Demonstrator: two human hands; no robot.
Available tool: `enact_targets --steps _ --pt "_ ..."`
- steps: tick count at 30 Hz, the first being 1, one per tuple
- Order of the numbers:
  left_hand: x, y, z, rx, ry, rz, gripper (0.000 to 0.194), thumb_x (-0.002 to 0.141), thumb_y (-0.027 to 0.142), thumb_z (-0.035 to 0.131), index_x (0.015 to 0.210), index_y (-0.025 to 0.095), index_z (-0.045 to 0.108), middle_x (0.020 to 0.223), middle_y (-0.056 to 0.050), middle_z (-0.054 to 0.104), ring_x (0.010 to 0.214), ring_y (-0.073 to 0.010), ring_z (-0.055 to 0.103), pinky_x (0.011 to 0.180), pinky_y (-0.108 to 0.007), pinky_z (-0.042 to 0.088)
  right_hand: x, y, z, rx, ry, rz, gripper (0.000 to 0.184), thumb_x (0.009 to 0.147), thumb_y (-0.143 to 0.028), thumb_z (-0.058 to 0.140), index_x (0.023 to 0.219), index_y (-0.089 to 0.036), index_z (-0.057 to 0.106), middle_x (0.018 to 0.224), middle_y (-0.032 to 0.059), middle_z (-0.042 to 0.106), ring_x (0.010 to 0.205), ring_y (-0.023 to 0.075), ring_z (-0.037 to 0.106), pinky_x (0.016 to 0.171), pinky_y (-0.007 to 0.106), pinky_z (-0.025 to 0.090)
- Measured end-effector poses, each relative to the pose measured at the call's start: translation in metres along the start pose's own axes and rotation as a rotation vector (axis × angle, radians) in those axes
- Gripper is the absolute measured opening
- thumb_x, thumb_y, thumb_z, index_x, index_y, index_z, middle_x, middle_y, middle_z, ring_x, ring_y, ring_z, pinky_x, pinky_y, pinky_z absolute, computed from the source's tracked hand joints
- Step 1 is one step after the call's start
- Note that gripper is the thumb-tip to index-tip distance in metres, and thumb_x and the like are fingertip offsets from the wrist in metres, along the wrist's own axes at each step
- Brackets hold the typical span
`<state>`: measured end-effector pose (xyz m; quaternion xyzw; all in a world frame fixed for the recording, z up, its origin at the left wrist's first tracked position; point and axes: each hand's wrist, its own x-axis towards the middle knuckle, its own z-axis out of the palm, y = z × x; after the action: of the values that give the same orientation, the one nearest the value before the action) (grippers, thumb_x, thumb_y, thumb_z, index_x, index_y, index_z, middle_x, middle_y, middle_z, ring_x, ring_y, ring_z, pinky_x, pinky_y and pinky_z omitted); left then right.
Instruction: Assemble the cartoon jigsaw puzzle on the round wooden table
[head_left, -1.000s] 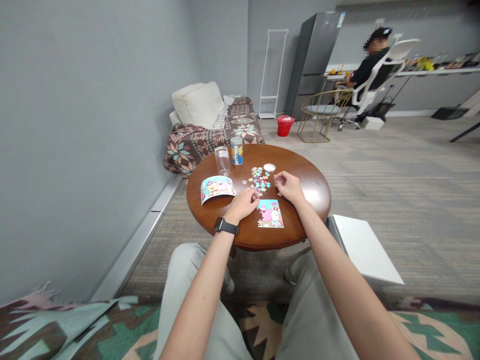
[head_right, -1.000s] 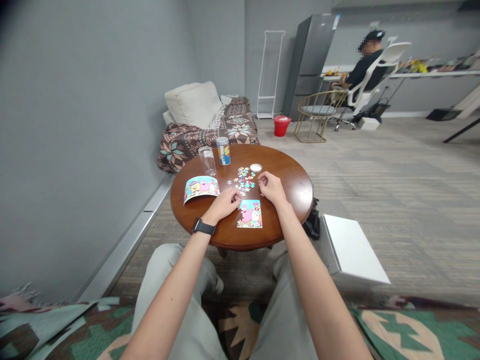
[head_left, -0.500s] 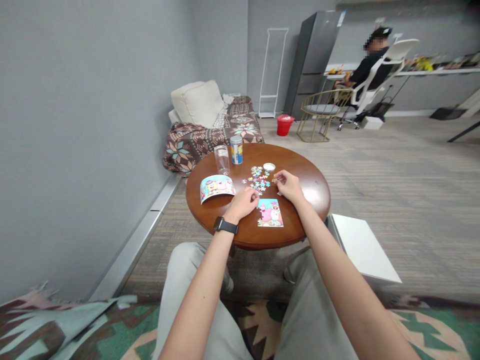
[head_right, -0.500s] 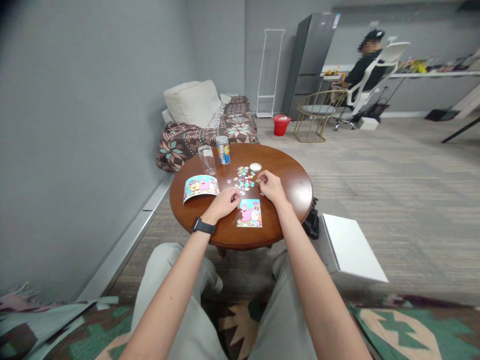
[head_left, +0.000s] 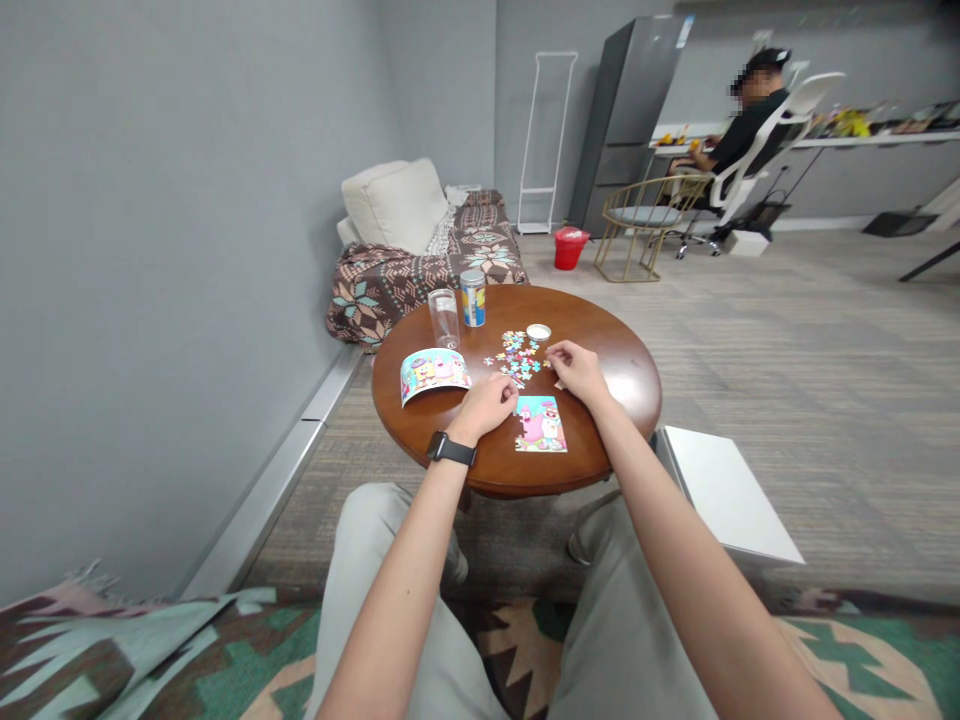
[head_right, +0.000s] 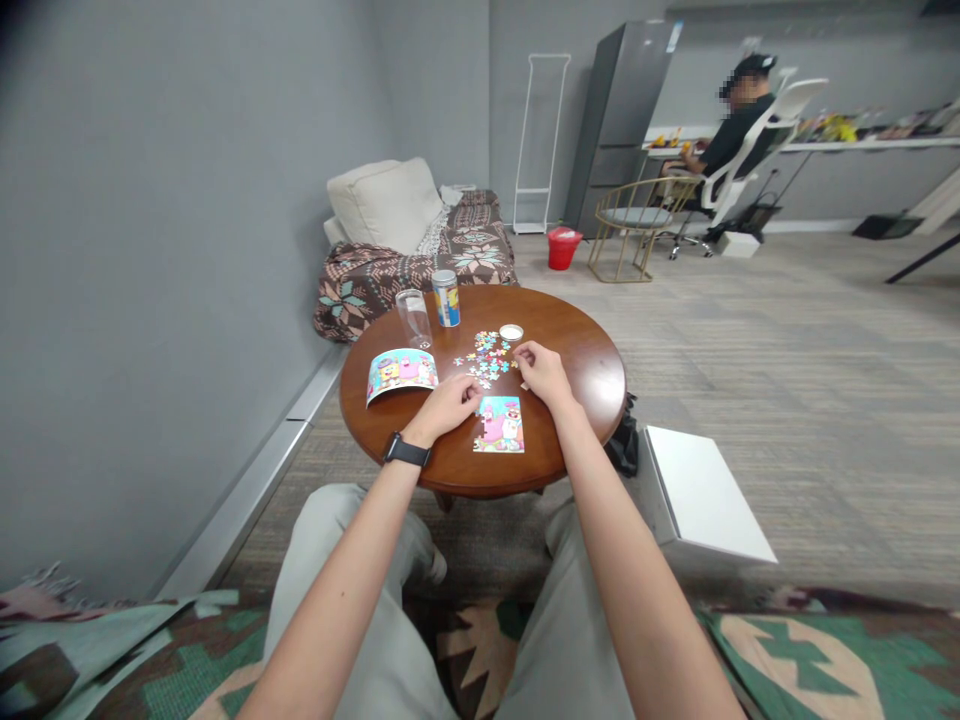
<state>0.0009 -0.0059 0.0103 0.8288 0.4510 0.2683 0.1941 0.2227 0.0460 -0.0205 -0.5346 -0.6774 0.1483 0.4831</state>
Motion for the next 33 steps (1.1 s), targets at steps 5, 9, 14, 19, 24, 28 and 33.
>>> enact_targets --steps 5,9,14,19,24,28,33 --pt "-0.0002 0.0011 -0.0010 0.006 -0.011 -0.012 0.012 0.085 0.013 0.053 0.079 0.020 0.061 0.084 -0.003 0.063 0.081 -0.0176 0.057 0.078 -0.030 0.046 -0.0015 -0.0031 -0.0007 -0.010 0.011 0.005 0.014 0.080 -0.024 0.057 0.090 -0.022 0.067 0.082 0.0040 0.074 0.076 0.0197 0.069 0.079 0.036 0.055" --pt "-0.0002 0.0014 -0.0011 0.001 -0.008 -0.012 0.012 0.085 0.013 0.053 0.079 0.020 0.061 0.084 -0.003 0.062 0.081 -0.0174 0.058 0.078 -0.030 0.047 -0.0023 -0.0041 -0.0011 0.001 -0.002 0.002 0.014 0.079 -0.022 0.057 0.091 -0.021 0.064 0.080 0.0036 0.074 0.076 0.0191 0.070 0.077 0.034 0.055" --pt "0.0000 0.0010 -0.0008 0.004 -0.008 -0.009 0.012 0.085 0.013 0.053 0.078 0.019 0.060 0.084 -0.003 0.063 0.079 -0.0172 0.057 0.078 -0.030 0.046 -0.0017 -0.0022 0.0006 0.052 -0.016 0.005 0.013 0.078 -0.021 0.057 0.090 -0.021 0.062 0.081 0.0045 0.074 0.075 0.0187 0.070 0.074 0.033 0.055" --pt "0.0002 -0.0002 0.0002 -0.001 -0.005 -0.004 0.012 0.085 0.013 0.053 0.079 0.019 0.061 0.084 -0.003 0.063 0.080 -0.0173 0.057 0.079 -0.030 0.047 -0.0010 -0.0007 0.0018 0.069 -0.024 0.014 0.013 0.078 -0.019 0.057 0.090 -0.020 0.062 0.081 0.0042 0.074 0.075 0.0181 0.070 0.073 0.033 0.056" --pt "0.0005 -0.0017 0.0015 -0.001 -0.003 -0.005 0.012 0.085 0.014 0.053 0.078 0.020 0.061 0.084 -0.003 0.063 0.080 -0.0174 0.058 0.078 -0.030 0.047 -0.0005 -0.0010 0.0013 0.083 -0.030 0.009 0.010 0.079 -0.025 0.062 0.088 -0.021 0.064 0.082 0.0041 0.074 0.078 0.0192 0.070 0.077 0.034 0.055" --pt "0.0004 -0.0016 0.0013 -0.002 -0.004 -0.007 0.012 0.086 0.014 0.053 0.077 0.020 0.060 0.083 -0.002 0.063 0.080 -0.0173 0.058 0.076 -0.029 0.046 -0.0004 -0.0022 0.0005 0.074 -0.033 0.014 0.009 0.079 -0.026 0.064 0.087 -0.021 0.066 0.084 0.0043 0.075 0.080 0.0197 0.071 0.079 0.035 0.055" --pt "0.0000 0.0003 -0.0002 -0.010 -0.009 -0.014 0.013 0.086 0.013 0.053 0.078 0.020 0.061 0.084 -0.003 0.063 0.079 -0.0173 0.058 0.077 -0.030 0.046 -0.0005 -0.0028 -0.0001 0.061 -0.035 0.014 0.009 0.080 -0.028 0.063 0.086 -0.021 0.066 0.084 0.0040 0.075 0.080 0.0201 0.070 0.080 0.036 0.055"
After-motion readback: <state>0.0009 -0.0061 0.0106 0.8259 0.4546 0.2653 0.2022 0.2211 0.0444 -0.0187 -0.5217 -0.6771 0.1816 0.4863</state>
